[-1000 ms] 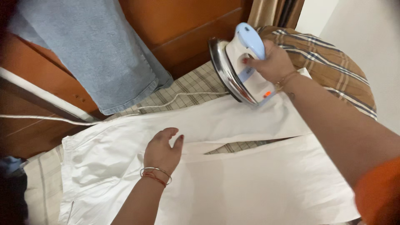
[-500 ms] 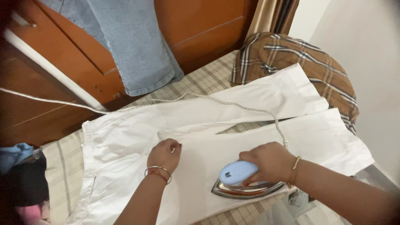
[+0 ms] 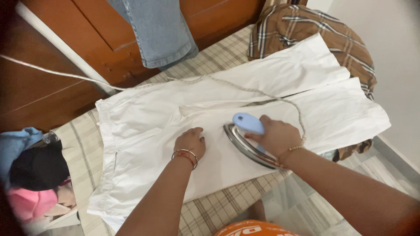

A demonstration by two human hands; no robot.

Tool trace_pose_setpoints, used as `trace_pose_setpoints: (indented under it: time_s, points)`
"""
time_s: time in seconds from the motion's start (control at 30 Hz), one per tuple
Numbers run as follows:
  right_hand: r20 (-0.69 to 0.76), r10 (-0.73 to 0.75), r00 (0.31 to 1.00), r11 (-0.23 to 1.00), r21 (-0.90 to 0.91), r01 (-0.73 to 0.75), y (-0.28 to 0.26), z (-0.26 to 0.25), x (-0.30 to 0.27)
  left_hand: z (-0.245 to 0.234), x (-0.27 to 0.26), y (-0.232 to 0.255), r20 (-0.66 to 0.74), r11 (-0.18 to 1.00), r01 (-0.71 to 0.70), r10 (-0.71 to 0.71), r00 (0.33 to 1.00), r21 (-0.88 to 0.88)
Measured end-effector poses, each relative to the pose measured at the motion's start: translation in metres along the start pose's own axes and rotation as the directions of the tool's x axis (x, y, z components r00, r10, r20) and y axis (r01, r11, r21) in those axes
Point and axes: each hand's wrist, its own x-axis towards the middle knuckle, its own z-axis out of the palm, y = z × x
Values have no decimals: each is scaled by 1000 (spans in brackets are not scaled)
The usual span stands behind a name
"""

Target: The person irons a pair of white pants on an ironing board, smoothing different sections of the fabric, flipping the garment over, and then folding it before continuing to iron.

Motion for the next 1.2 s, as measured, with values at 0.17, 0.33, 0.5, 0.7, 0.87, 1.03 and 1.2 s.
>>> trace_pose_setpoints:
  time_s: [0.17, 0.33, 0.5, 0.7, 0.87, 1.03, 1.2]
  points:
    - [-37, 48, 998, 997, 65, -45, -20, -2, 33, -16, -20, 16, 263, 982, 51, -98, 960, 179]
    - [259, 62, 964, 986, 133, -99, -16, -17, 32, -26, -22, 20, 444, 940, -73, -89, 892, 334]
    - [350, 10, 937, 935, 328, -132, 3, -4, -2, -18, -19, 18, 426, 953, -59, -77, 901, 298]
    - [261, 52, 964, 867, 468, -173, -7, 10, -4, -20, -16, 22, 447, 946, -41, -113, 888, 320]
    - [197, 98, 976, 828, 528, -189, -34, 11, 36, -22, -13, 23, 441, 941, -43, -117, 890, 335]
    - [179, 142, 973, 794, 567, -220, -45, 8, 43, -26, -15, 19, 430, 928, -57, -115, 895, 367]
    - [297, 5, 955, 901, 413, -133, -28, 14, -23, -25, -25, 6, 366, 936, -94, -39, 930, 340]
